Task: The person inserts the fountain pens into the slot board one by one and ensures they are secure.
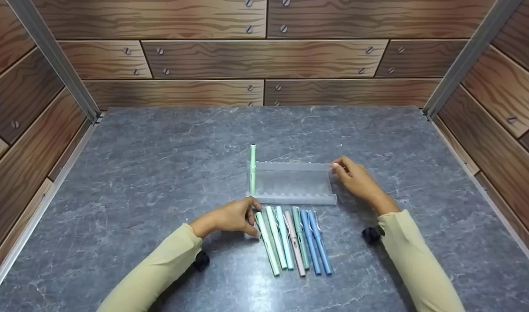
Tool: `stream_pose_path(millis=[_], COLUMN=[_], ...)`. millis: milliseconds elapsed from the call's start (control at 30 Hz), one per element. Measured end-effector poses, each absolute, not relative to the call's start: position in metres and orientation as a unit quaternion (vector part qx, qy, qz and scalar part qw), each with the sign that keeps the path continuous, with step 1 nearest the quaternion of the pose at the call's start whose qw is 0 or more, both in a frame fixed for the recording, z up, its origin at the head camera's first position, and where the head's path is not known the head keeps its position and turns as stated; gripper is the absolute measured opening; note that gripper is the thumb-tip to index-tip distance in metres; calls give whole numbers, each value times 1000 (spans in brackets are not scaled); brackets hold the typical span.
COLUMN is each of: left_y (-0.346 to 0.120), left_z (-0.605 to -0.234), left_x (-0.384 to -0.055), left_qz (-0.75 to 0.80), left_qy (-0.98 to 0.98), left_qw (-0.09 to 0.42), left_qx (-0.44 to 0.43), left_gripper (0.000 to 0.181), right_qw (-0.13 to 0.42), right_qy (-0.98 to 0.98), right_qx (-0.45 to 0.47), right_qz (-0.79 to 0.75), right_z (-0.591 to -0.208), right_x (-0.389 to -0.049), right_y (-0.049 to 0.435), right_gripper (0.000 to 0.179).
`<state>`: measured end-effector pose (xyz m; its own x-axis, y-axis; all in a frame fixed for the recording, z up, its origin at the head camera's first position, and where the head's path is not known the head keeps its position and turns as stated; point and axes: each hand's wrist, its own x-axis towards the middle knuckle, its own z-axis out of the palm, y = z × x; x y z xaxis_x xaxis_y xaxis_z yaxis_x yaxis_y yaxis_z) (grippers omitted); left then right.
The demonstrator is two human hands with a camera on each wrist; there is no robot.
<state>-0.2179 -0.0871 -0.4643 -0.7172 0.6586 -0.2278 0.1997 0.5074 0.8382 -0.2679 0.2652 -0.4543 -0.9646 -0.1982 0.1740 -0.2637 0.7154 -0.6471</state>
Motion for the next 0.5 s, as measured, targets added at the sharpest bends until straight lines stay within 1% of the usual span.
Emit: stream_pose_path(millis=[500], left_y=[-82], left_z=[-464], left_x=[-214], left_qz=[334], left_qy=[875], left_qw=[233], left_qx=[262], left_gripper=[55], right_qw=[40], right_qy=[-925], right_qx=[126], right_qz=[355], right_z=[-454], right_x=[-268], right_y=[265], right_gripper=[27])
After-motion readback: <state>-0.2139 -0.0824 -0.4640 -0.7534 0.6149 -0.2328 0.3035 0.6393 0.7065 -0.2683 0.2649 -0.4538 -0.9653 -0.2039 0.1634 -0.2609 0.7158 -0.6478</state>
